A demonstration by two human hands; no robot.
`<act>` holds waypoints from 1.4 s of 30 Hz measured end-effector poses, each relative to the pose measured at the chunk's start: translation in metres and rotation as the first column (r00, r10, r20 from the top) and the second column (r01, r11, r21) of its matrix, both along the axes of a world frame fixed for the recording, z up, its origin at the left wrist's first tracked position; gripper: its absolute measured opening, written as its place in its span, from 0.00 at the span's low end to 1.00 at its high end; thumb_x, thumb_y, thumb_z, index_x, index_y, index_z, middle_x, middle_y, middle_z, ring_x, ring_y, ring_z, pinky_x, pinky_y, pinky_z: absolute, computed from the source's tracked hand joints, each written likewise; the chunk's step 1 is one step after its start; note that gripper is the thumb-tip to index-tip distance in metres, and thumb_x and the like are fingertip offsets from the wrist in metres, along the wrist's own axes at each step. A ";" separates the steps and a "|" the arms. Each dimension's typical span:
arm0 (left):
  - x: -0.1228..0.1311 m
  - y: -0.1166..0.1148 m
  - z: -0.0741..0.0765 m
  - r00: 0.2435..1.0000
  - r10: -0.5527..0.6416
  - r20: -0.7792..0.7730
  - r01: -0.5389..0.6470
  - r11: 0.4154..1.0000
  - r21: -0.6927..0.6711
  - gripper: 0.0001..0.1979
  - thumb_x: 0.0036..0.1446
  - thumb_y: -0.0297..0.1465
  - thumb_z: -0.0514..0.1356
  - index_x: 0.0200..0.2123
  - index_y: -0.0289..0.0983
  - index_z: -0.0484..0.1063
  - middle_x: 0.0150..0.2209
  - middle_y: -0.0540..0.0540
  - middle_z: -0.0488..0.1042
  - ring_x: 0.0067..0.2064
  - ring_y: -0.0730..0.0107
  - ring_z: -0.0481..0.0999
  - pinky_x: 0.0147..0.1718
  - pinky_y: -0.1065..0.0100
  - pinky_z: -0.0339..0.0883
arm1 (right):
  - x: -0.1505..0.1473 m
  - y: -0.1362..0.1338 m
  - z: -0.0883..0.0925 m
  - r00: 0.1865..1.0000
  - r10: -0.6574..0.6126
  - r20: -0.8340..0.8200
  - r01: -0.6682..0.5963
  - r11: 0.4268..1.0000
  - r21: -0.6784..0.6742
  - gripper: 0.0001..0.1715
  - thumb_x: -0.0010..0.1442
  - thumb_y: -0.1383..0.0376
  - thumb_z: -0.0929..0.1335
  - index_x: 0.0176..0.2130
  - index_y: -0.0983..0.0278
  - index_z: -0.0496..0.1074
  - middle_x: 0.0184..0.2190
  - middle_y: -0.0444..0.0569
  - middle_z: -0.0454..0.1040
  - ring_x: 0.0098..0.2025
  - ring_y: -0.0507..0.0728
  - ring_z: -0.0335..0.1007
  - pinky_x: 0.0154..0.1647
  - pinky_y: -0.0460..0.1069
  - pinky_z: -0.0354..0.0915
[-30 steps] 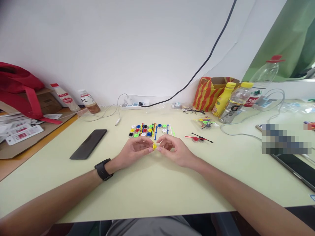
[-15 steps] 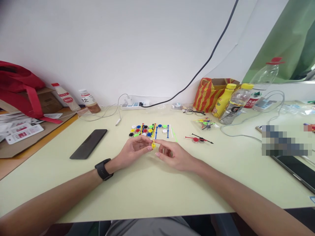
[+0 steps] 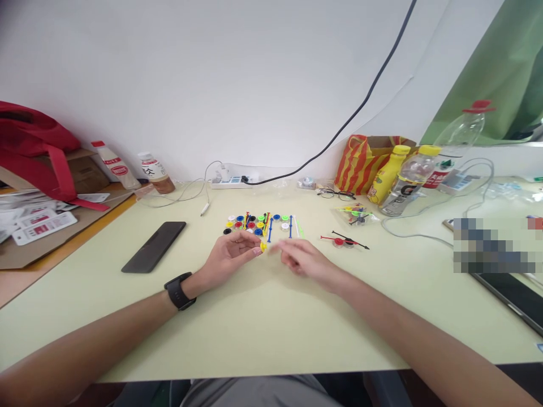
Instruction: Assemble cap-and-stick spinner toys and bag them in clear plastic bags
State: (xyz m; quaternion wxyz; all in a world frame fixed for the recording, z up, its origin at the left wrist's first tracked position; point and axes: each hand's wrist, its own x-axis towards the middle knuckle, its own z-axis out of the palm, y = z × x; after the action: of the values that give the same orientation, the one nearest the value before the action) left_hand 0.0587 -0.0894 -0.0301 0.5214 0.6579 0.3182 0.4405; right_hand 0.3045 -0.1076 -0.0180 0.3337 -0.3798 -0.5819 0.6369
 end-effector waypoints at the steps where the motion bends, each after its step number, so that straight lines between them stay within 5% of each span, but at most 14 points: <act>1: 0.000 0.001 -0.001 1.000 0.009 0.006 -0.009 1.000 0.003 0.11 0.61 0.33 0.70 0.44 0.36 0.76 0.43 0.43 0.78 0.46 0.64 0.80 0.49 0.63 0.76 | 0.002 0.001 0.002 0.997 0.067 -0.034 -0.069 0.996 -0.048 0.35 0.70 0.42 0.62 0.24 0.63 0.72 0.17 0.41 0.57 0.21 0.51 0.51 0.26 0.50 0.53; 4: -0.001 0.003 -0.002 1.000 0.017 0.017 -0.017 1.000 0.003 0.11 0.60 0.33 0.71 0.44 0.36 0.76 0.43 0.43 0.78 0.46 0.64 0.80 0.49 0.64 0.76 | 0.005 0.003 0.006 0.988 0.100 -0.119 -0.107 0.993 -0.049 0.40 0.71 0.42 0.60 0.17 0.63 0.65 0.15 0.42 0.53 0.22 0.52 0.51 0.27 0.50 0.52; 8: -0.001 0.003 -0.002 1.000 -0.012 -0.009 0.012 1.000 0.028 0.10 0.61 0.33 0.70 0.44 0.36 0.77 0.43 0.44 0.78 0.45 0.66 0.80 0.49 0.63 0.76 | -0.001 0.002 0.002 0.998 -0.040 -0.049 0.042 0.998 0.053 0.21 0.67 0.47 0.69 0.39 0.62 0.74 0.25 0.42 0.69 0.25 0.51 0.58 0.26 0.48 0.55; 14: 0.001 -0.002 0.001 0.996 -0.076 -0.041 0.080 0.993 0.083 0.09 0.62 0.32 0.69 0.44 0.36 0.77 0.44 0.43 0.78 0.45 0.65 0.80 0.50 0.61 0.76 | -0.011 0.001 -0.011 0.999 0.044 -0.002 -0.043 0.991 0.128 0.23 0.64 0.50 0.73 0.52 0.59 0.69 0.39 0.47 0.77 0.30 0.52 0.70 0.33 0.50 0.68; 18: 0.002 -0.001 0.001 0.997 -0.064 -0.032 0.067 0.994 0.089 0.09 0.62 0.32 0.69 0.44 0.36 0.77 0.43 0.43 0.78 0.45 0.65 0.80 0.51 0.61 0.76 | -0.009 -0.001 -0.009 0.999 0.009 0.042 -0.017 0.982 0.190 0.22 0.66 0.51 0.70 0.54 0.58 0.68 0.39 0.47 0.75 0.32 0.54 0.71 0.35 0.51 0.70; 23: 0.001 -0.001 0.000 0.998 -0.051 -0.043 0.053 0.996 0.071 0.10 0.62 0.33 0.69 0.44 0.36 0.77 0.44 0.42 0.78 0.46 0.64 0.79 0.52 0.61 0.75 | -0.006 -0.007 -0.003 0.976 -0.173 0.133 0.087 0.869 0.487 0.33 0.69 0.56 0.68 0.68 0.52 0.56 0.39 0.45 0.70 0.31 0.53 0.65 0.35 0.50 0.65; 25: 0.001 -0.001 0.000 0.997 -0.056 -0.048 0.059 0.996 0.065 0.10 0.62 0.33 0.69 0.44 0.36 0.77 0.44 0.42 0.78 0.47 0.64 0.79 0.52 0.60 0.75 | -0.004 -0.008 -0.003 0.975 -0.190 0.114 0.104 0.848 0.520 0.29 0.70 0.55 0.66 0.66 0.53 0.58 0.40 0.44 0.69 0.30 0.53 0.63 0.34 0.50 0.64; 27: 0.001 -0.002 0.001 0.997 -0.060 -0.045 0.063 0.995 0.074 0.10 0.62 0.33 0.69 0.44 0.36 0.77 0.44 0.42 0.78 0.46 0.64 0.80 0.52 0.60 0.75 | -0.001 -0.006 -0.002 0.979 -0.149 0.141 0.064 0.875 0.481 0.16 0.72 0.52 0.63 0.52 0.58 0.71 0.35 0.44 0.69 0.29 0.53 0.62 0.35 0.50 0.62; 29: 0.001 -0.002 0.001 0.998 -0.056 -0.040 0.060 0.994 0.090 0.10 0.62 0.33 0.69 0.44 0.36 0.77 0.44 0.42 0.78 0.46 0.64 0.80 0.52 0.60 0.75 | 0.002 -0.002 -0.002 0.981 -0.034 0.194 -0.045 0.920 0.390 0.30 0.75 0.49 0.58 0.28 0.62 0.69 0.25 0.43 0.65 0.26 0.53 0.58 0.34 0.51 0.60; 31: 0.001 -0.002 0.000 0.998 -0.049 -0.040 0.053 0.994 0.099 0.10 0.62 0.32 0.69 0.44 0.36 0.77 0.43 0.42 0.78 0.46 0.64 0.79 0.52 0.61 0.75 | 0.004 0.001 -0.001 0.979 0.048 0.196 -0.111 0.938 0.328 0.39 0.75 0.47 0.55 0.17 0.61 0.57 0.18 0.42 0.57 0.22 0.52 0.53 0.32 0.52 0.57; 37: 0.002 -0.003 0.002 0.997 -0.065 -0.044 0.069 0.993 0.099 0.10 0.62 0.34 0.69 0.44 0.36 0.78 0.43 0.42 0.77 0.45 0.64 0.79 0.51 0.60 0.75 | -0.003 0.003 -0.001 0.997 -0.051 0.057 0.031 0.952 0.305 0.23 0.64 0.47 0.72 0.32 0.61 0.67 0.27 0.43 0.68 0.28 0.52 0.61 0.31 0.49 0.59; 42: 0.003 -0.006 0.006 0.992 -0.101 -0.077 0.110 0.987 0.119 0.10 0.63 0.34 0.68 0.44 0.35 0.78 0.42 0.41 0.78 0.44 0.64 0.79 0.50 0.61 0.75 | -0.008 0.000 -0.003 0.998 -0.064 0.014 0.057 0.958 0.280 0.21 0.60 0.50 0.75 0.37 0.60 0.67 0.33 0.44 0.72 0.31 0.53 0.68 0.33 0.49 0.66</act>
State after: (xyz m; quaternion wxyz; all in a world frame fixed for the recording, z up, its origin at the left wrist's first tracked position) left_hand 0.0620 -0.0950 -0.0244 0.4908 0.7199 0.2737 0.4074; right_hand 0.2960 -0.1080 -0.0206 0.3965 -0.3539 -0.6578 0.5337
